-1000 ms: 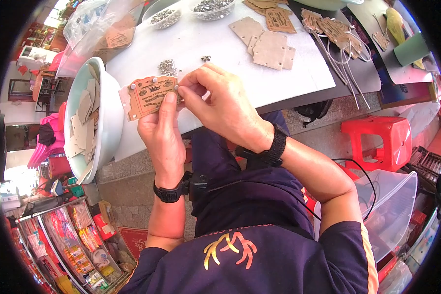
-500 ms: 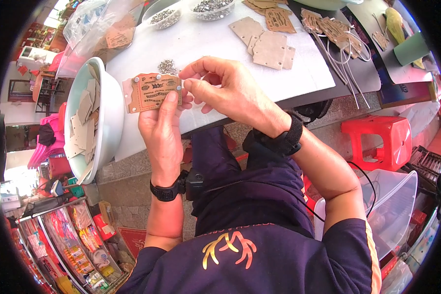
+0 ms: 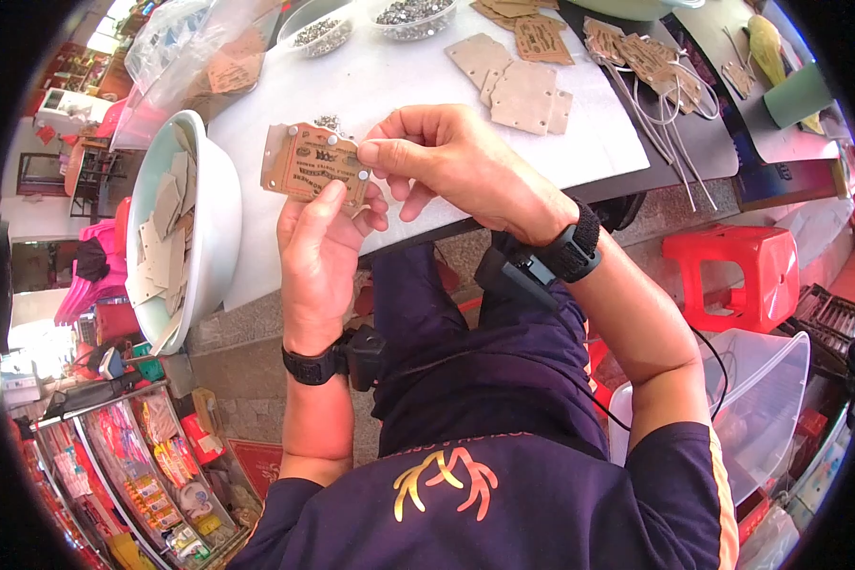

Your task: Attaching small metal studs to pre-punched cardboard shoe components by hand.

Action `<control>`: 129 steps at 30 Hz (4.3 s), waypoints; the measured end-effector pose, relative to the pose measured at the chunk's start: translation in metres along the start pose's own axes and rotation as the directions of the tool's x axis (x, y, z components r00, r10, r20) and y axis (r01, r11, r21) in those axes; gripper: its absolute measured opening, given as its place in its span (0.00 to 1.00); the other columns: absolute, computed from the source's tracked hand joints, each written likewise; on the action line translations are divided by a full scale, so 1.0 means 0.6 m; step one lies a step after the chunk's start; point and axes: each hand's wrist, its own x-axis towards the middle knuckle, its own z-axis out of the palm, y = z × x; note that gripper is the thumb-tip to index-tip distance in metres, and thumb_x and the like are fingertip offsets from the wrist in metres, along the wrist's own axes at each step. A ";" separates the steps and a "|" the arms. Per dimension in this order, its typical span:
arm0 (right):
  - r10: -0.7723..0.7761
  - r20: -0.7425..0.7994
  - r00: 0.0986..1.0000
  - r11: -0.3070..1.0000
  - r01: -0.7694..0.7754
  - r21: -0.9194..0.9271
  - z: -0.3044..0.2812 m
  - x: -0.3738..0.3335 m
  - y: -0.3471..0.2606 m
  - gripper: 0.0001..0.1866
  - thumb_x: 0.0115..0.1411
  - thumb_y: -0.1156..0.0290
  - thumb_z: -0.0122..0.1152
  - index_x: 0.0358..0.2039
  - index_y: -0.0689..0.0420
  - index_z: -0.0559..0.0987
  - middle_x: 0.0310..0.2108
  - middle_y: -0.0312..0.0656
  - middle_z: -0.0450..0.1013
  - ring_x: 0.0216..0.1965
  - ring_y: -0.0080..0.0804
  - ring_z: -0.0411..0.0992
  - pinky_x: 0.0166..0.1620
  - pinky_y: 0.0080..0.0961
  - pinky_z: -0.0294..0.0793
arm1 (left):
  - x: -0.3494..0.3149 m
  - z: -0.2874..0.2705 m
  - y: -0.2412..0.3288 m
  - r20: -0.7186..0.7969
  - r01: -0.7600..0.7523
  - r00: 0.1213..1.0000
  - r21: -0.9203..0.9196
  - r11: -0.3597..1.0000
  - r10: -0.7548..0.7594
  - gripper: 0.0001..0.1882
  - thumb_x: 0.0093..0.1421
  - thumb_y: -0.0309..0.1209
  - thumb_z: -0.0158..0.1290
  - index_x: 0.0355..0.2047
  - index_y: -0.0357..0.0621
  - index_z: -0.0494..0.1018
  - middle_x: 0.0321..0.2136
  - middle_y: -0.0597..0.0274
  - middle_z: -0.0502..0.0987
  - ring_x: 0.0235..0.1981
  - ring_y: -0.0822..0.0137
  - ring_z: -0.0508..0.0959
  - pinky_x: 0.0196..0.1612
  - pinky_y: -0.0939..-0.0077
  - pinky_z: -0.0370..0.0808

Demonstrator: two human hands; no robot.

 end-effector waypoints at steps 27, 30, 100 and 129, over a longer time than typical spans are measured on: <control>0.032 -0.045 0.998 0.928 -0.012 0.372 0.039 -0.014 0.022 0.09 0.65 0.63 0.60 0.35 0.54 0.77 0.25 0.26 0.70 0.22 0.11 0.64 0.28 0.10 0.67 | 0.001 0.007 -0.009 0.060 -0.165 0.986 0.429 0.888 0.154 0.13 0.68 0.32 0.43 0.39 0.34 0.73 0.26 0.64 0.73 0.28 0.74 0.72 0.30 0.78 0.69; 0.031 -0.053 0.998 0.927 -0.009 0.374 0.043 -0.019 0.017 0.09 0.65 0.63 0.59 0.36 0.54 0.77 0.24 0.26 0.70 0.22 0.11 0.64 0.27 0.10 0.66 | -0.001 0.009 -0.005 0.081 -0.184 0.983 0.479 0.858 0.166 0.13 0.68 0.32 0.43 0.36 0.34 0.73 0.25 0.64 0.73 0.26 0.74 0.71 0.29 0.78 0.68; 0.035 -0.049 0.998 0.996 -0.031 0.089 0.038 -0.035 -0.006 0.17 0.62 0.61 0.64 0.45 0.59 0.76 0.28 0.27 0.70 0.25 0.09 0.63 0.27 0.12 0.64 | -0.004 -0.021 -0.017 0.154 -0.241 0.970 0.530 0.813 0.188 0.15 0.67 0.35 0.45 0.34 0.34 0.73 0.22 0.67 0.72 0.23 0.78 0.68 0.25 0.81 0.64; -0.053 0.393 0.918 0.936 0.183 -0.301 -0.027 -0.007 -0.004 0.22 0.52 0.59 0.73 0.40 0.59 0.74 0.22 0.37 0.73 0.24 0.23 0.71 0.28 0.25 0.70 | 0.000 -0.032 -0.015 0.427 -0.398 0.893 0.610 0.685 0.138 0.15 0.61 0.24 0.52 0.49 0.34 0.74 0.36 0.52 0.80 0.36 0.59 0.82 0.39 0.68 0.77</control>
